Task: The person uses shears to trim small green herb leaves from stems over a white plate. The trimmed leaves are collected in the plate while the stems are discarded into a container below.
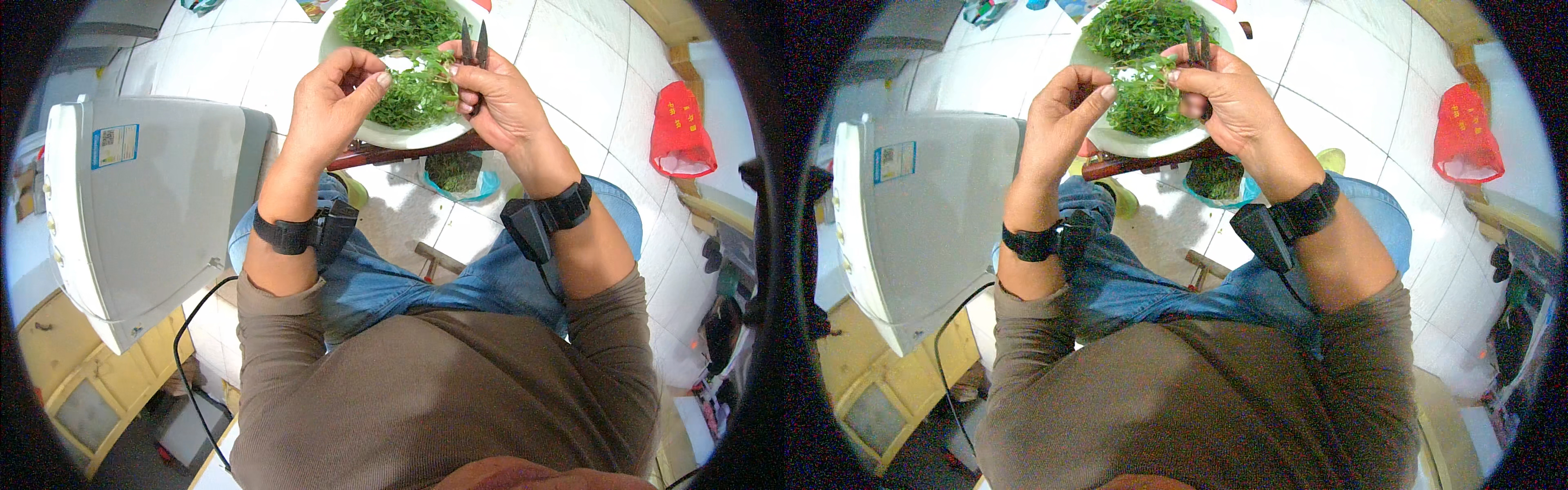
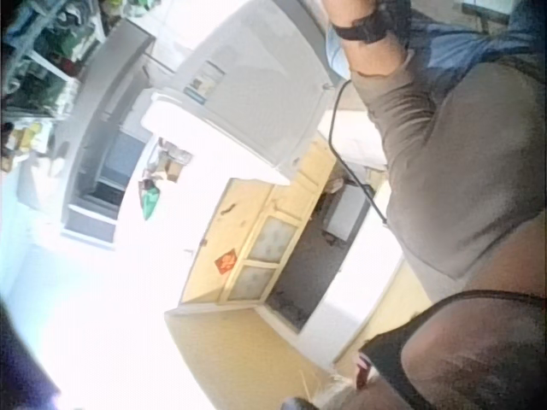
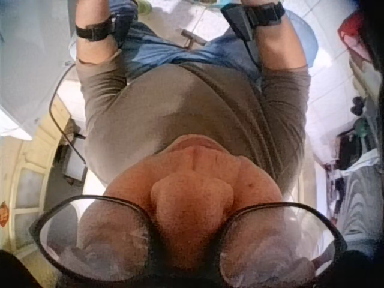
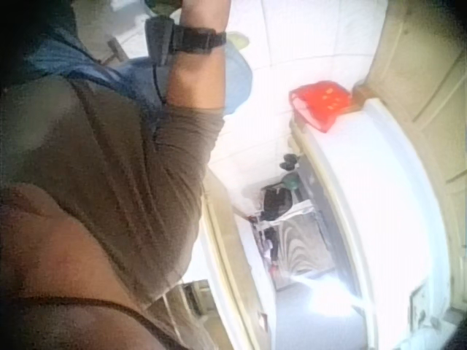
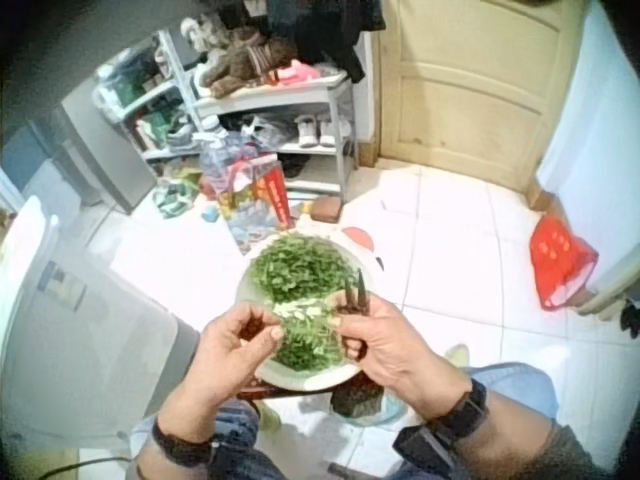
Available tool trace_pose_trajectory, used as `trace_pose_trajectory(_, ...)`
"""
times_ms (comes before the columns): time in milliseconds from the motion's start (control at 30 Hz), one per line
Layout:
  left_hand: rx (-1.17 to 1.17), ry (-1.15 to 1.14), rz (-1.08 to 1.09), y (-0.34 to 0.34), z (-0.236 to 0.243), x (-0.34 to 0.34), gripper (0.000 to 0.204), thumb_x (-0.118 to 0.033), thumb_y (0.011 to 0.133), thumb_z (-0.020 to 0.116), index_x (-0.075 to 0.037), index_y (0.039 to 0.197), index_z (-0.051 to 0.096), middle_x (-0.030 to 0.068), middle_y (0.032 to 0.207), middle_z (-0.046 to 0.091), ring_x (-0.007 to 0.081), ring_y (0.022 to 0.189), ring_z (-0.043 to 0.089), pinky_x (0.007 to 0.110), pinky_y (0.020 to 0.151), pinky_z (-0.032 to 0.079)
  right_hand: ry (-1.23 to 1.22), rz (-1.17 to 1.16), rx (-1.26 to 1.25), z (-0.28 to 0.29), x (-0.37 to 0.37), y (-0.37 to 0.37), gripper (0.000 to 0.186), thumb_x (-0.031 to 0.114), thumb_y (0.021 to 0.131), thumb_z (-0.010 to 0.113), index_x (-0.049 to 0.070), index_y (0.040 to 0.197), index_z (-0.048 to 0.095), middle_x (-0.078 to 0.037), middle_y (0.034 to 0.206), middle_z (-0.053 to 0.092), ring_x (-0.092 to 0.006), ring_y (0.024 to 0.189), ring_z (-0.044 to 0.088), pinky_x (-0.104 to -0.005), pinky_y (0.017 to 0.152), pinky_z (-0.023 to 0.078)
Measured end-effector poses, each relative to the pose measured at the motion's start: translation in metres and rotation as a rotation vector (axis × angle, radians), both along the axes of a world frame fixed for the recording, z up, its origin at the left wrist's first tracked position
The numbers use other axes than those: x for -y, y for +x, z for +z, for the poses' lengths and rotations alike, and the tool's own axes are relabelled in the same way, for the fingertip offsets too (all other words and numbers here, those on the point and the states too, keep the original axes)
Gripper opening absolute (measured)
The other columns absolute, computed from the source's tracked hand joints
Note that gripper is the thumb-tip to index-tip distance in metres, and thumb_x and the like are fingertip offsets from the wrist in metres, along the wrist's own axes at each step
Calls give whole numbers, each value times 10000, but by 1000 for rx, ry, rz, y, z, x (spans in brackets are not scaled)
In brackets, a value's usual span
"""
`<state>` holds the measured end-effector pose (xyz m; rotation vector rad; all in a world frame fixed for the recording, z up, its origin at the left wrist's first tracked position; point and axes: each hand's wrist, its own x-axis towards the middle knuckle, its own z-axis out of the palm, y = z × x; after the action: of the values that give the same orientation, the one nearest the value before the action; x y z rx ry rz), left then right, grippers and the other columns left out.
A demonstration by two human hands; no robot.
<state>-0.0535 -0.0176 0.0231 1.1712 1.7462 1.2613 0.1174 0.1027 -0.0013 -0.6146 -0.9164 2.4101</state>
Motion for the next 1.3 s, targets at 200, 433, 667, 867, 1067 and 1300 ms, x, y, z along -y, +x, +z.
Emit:
trace_pose_trajectory(200,49,110,57,11,-7,-5,263,-151,852,658,3,1056,597,18,891,613,95,805,555,221,733,459,-1,23,30,0,2,-2,231,4,791,614,44,1016,586,3,788,557,-54,540,409,-176,473,336)
trace_pose_trajectory(433,122,126,127,10,-2,-5,163,-157,851,649,-8,919,643,16,777,607,79,712,532,208,663,440,18,20,58,-6,4,-4,256,6,784,601,49,1036,589,12,836,566,-28,590,415,-150,484,316)
trace_pose_trajectory(667,301,88,122,5,2,-2,149,-161,851,630,-15,879,640,15,747,596,89,671,500,220,649,406,80,85,34,-6,3,-1,240,19,775,612,53,1013,606,18,827,563,-27,590,407,-152,497,319)
trace_pose_trajectory(867,416,109,174,-4,7,-3,138,-160,853,620,-23,836,625,11,714,565,84,650,462,209,635,368,64,83,59,-7,0,0,223,7,765,596,58,981,620,30,811,556,-28,574,394,-154,500,327)
trace_pose_trajectory(1067,-48,-20,-511,8,13,15,92,-103,830,630,-17,803,613,40,754,581,149,711,546,292,623,439,6,36,48,-4,-4,2,211,3,771,582,59,971,622,32,788,544,-27,564,391,-157,496,341)
trace_pose_trajectory(1300,-654,76,-537,65,-19,13,53,-62,724,609,-40,772,615,139,745,582,334,733,593,424,636,480,26,42,46,-3,-5,4,194,12,787,592,59,973,622,23,802,559,-29,576,410,-162,493,345)
